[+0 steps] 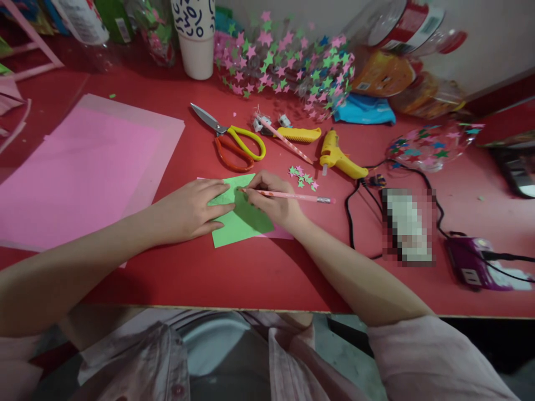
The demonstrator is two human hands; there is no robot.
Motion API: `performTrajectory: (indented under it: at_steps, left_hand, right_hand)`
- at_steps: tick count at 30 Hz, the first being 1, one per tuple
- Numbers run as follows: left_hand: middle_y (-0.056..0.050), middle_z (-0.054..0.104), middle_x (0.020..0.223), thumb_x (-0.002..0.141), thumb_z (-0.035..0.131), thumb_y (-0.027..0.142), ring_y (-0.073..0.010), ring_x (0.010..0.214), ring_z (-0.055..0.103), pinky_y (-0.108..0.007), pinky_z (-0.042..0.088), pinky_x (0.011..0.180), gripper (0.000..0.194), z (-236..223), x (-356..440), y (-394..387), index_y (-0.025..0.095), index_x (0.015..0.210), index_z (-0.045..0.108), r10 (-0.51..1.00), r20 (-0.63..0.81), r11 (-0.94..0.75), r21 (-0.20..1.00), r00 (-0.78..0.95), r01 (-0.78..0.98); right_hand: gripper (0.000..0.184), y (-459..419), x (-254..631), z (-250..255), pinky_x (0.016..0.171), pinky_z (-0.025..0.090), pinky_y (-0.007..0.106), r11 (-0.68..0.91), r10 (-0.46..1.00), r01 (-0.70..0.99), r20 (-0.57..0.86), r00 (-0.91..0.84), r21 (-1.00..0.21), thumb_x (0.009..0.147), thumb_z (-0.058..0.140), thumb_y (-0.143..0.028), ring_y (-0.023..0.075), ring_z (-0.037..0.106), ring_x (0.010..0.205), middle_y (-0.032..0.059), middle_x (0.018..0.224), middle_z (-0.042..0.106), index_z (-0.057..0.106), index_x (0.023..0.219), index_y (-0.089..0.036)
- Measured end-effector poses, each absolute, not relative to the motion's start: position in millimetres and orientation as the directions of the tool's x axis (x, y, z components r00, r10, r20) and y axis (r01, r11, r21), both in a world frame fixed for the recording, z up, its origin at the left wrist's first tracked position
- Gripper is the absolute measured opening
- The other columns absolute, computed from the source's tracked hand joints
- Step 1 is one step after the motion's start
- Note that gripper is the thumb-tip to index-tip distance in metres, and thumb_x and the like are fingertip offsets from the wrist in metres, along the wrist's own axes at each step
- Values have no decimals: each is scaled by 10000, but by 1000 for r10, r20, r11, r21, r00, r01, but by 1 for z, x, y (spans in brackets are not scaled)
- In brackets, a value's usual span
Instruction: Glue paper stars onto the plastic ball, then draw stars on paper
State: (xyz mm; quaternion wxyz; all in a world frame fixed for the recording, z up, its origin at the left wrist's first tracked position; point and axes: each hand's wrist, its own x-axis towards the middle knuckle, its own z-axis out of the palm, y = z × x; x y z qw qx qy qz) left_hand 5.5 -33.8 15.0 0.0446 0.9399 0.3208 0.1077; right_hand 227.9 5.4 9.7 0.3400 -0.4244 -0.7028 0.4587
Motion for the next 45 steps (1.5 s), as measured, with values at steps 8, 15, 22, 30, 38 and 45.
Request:
performTrajectory:
  at_steps: [8, 15, 22, 30, 38, 45]
  left_hand:
    - [-233, 528, 1323, 936, 506, 329, -359, 1254, 494, -548, 425, 1016, 370, 17, 6, -33, 152, 1241, 620, 601, 170, -799, 124, 781, 588]
    - [-239, 530, 1319, 951, 472, 353, -364, 1245, 507, -541, 443, 1001, 392, 16, 5, -33, 148, 1252, 616, 582, 184, -812, 91, 792, 576]
    - [-260, 538, 1301, 956, 463, 343, -371, 1227, 523, -546, 448, 990, 390, 15, 5, -33, 134, 1242, 625, 567, 209, -823, 100, 797, 559]
    - [-226, 537, 1317, 950, 475, 345, -348, 1252, 499, -550, 428, 1014, 386, 15, 5, -34, 167, 1268, 603, 594, 185, -804, 126, 783, 581]
    - [-228, 528, 1324, 938, 501, 329, -349, 1262, 483, -551, 415, 1025, 371, 16, 6, -34, 158, 1248, 613, 610, 180, -792, 150, 771, 592]
    - [-223, 516, 1333, 944, 485, 336, -341, 1267, 474, -549, 406, 1036, 365, 16, 7, -35, 156, 1231, 620, 614, 167, -789, 135, 772, 599]
  right_hand:
    - [105, 6, 228, 8, 529, 319, 231, 246, 903, 279, 115, -414, -928, 762, 559, -179, 73, 410, 556, -54, 600, 470, 491, 683, -192]
    - [123, 9, 230, 10, 510, 274, 228, 310, 882, 311, 150, -447, -899, 690, 532, -165, 68, 352, 546, -65, 580, 411, 429, 634, -204]
    - [119, 11, 231, 13, 494, 251, 231, 286, 876, 313, 115, -468, -905, 658, 519, -161, 66, 341, 523, -68, 557, 407, 418, 615, -206]
    - [138, 9, 232, 15, 504, 251, 242, 263, 888, 345, 86, -453, -901, 664, 524, -149, 69, 336, 532, -68, 562, 396, 411, 611, -208]
    - [114, 7, 231, 11, 512, 272, 238, 296, 877, 336, 115, -468, -894, 701, 541, -180, 69, 354, 538, -66, 574, 420, 451, 635, -202]
    - [97, 4, 228, 13, 538, 299, 227, 351, 827, 320, 131, -547, -880, 762, 549, -199, 74, 391, 559, -59, 598, 465, 492, 684, -197]
